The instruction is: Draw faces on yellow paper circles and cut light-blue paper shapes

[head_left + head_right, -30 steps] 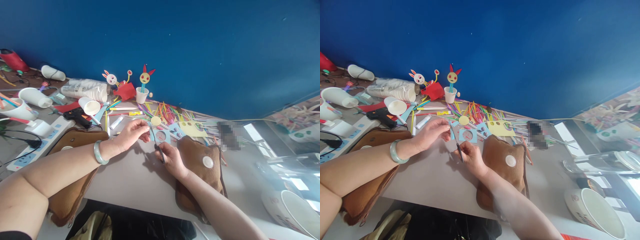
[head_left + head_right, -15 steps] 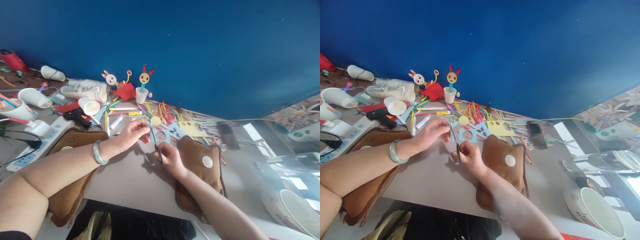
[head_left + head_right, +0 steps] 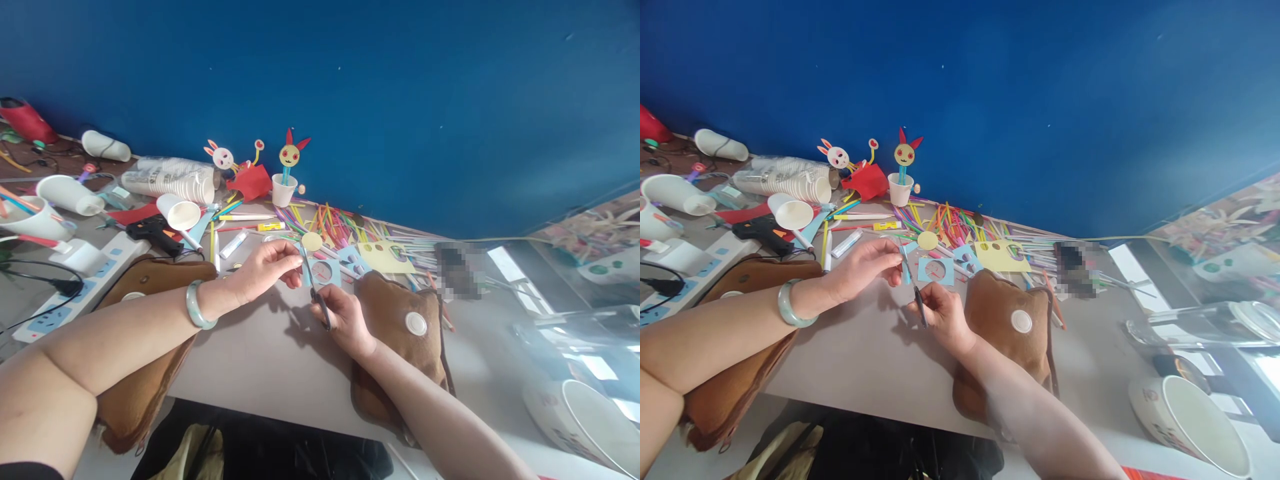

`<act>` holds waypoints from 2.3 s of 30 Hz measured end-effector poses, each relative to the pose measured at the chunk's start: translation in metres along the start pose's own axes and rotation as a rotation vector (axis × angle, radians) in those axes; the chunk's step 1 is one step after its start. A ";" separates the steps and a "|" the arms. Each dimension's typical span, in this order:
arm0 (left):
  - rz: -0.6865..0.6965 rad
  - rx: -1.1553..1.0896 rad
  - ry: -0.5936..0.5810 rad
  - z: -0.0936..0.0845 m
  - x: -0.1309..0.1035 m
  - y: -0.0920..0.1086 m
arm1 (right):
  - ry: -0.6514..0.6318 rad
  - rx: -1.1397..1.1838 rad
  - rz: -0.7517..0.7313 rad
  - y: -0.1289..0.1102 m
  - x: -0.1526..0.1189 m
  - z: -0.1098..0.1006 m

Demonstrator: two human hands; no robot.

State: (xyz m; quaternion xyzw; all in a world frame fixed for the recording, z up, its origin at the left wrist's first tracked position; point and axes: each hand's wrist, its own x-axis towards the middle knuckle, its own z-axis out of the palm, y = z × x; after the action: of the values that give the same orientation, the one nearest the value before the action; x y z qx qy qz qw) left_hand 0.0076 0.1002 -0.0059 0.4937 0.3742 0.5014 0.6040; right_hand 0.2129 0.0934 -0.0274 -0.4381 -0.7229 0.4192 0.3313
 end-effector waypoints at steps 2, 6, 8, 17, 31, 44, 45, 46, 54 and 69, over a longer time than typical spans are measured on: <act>0.003 0.003 -0.003 0.000 0.000 0.001 | 0.000 0.000 0.000 0.000 0.000 0.000; 0.000 0.010 -0.007 0.000 0.000 0.002 | 0.005 0.010 0.002 0.001 -0.001 0.001; 0.003 0.010 -0.009 0.000 0.000 0.003 | 0.006 0.013 0.004 0.000 -0.001 0.001; 0.004 0.021 -0.011 -0.001 -0.001 0.004 | -0.001 0.000 0.018 -0.001 -0.001 -0.001; -0.039 -0.004 -0.057 0.004 -0.004 0.003 | 0.016 -0.003 -0.019 0.001 -0.001 0.002; -0.025 -0.002 -0.059 0.002 -0.004 0.001 | 0.033 -0.033 -0.010 0.000 -0.003 0.001; -0.024 0.002 -0.060 0.002 -0.004 0.002 | 0.033 -0.035 -0.010 0.000 -0.003 0.000; -0.021 0.004 -0.060 0.003 -0.004 0.003 | 0.032 -0.037 -0.011 0.000 -0.003 0.000; -0.010 0.027 -0.064 0.002 -0.005 0.007 | 0.034 -0.061 -0.034 0.001 -0.003 -0.002; 0.002 0.046 -0.043 0.002 -0.003 0.009 | 0.010 -0.092 -0.066 -0.001 0.000 -0.007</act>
State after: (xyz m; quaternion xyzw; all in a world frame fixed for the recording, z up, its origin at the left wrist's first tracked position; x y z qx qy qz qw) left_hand 0.0069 0.0965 0.0031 0.5184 0.3719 0.4824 0.6001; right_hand 0.2190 0.0950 -0.0232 -0.4309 -0.7539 0.3721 0.3279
